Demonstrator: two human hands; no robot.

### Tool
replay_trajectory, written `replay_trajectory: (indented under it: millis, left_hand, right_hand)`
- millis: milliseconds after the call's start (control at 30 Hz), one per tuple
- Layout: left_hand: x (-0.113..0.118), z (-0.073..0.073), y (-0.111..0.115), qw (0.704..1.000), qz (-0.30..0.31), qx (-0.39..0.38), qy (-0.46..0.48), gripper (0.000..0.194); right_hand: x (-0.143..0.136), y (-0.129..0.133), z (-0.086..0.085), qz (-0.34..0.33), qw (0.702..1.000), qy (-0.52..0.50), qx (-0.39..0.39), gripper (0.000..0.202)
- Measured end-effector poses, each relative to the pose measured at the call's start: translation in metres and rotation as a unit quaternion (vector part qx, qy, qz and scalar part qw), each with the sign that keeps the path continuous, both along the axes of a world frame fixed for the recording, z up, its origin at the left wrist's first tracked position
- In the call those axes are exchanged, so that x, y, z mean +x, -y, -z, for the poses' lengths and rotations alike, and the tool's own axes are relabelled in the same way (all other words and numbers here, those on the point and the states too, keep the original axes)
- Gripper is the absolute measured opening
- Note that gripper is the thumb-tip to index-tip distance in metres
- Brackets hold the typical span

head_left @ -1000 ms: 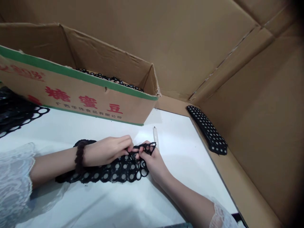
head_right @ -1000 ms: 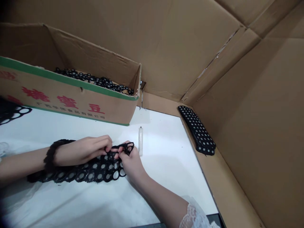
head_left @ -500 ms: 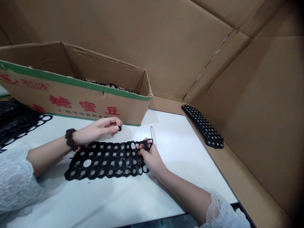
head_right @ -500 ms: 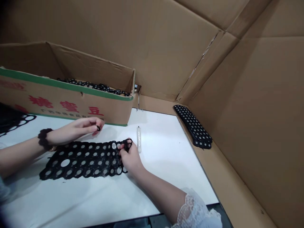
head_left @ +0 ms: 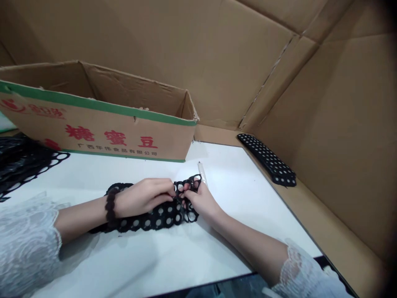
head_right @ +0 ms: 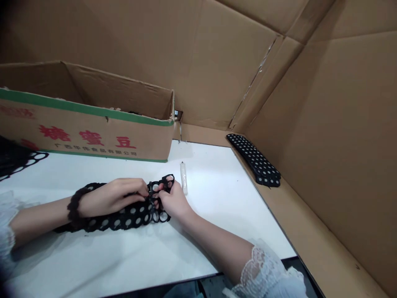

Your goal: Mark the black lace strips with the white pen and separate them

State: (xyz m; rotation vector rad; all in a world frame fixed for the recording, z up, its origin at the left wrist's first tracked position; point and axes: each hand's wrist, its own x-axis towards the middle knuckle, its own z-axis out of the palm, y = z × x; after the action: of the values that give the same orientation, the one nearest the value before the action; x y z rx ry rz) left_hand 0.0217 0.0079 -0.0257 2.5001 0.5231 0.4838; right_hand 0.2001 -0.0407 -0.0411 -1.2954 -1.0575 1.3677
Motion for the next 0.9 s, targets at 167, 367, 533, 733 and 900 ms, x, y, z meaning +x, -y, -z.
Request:
replay_trajectory:
  millis: [167,367,533,733,900]
  left_hand:
    - [-0.017,-0.016,-0.027,0.959,-0.188,-0.143,0.157,0.019]
    - [-0.009,-0.025,-0.008,0.987,-0.041,-0.151,0.044,0.02]
    - [0.003,-0.012,0.018,0.992,-0.026,-0.12,-0.012,0.018]
    - [0.001,-0.003,0.019,0.998,-0.028,-0.053,-0.011,0.021]
    - [0.0,-0.002,0.016,0.998,-0.025,-0.048,0.014,0.019]
  right_hand:
    - [0.002,-0.001,0.008,0.032,0.995,0.075,0.058,0.013]
    - [-0.002,0.0,-0.002,0.037,0.998,0.038,0.027,0.011]
    - [-0.003,0.002,-0.008,0.037,0.999,-0.025,0.0,0.011]
    - [-0.001,0.006,-0.007,0.024,0.999,-0.047,-0.009,0.011]
    - [0.007,0.003,-0.014,-0.07,0.996,-0.048,-0.016,0.022]
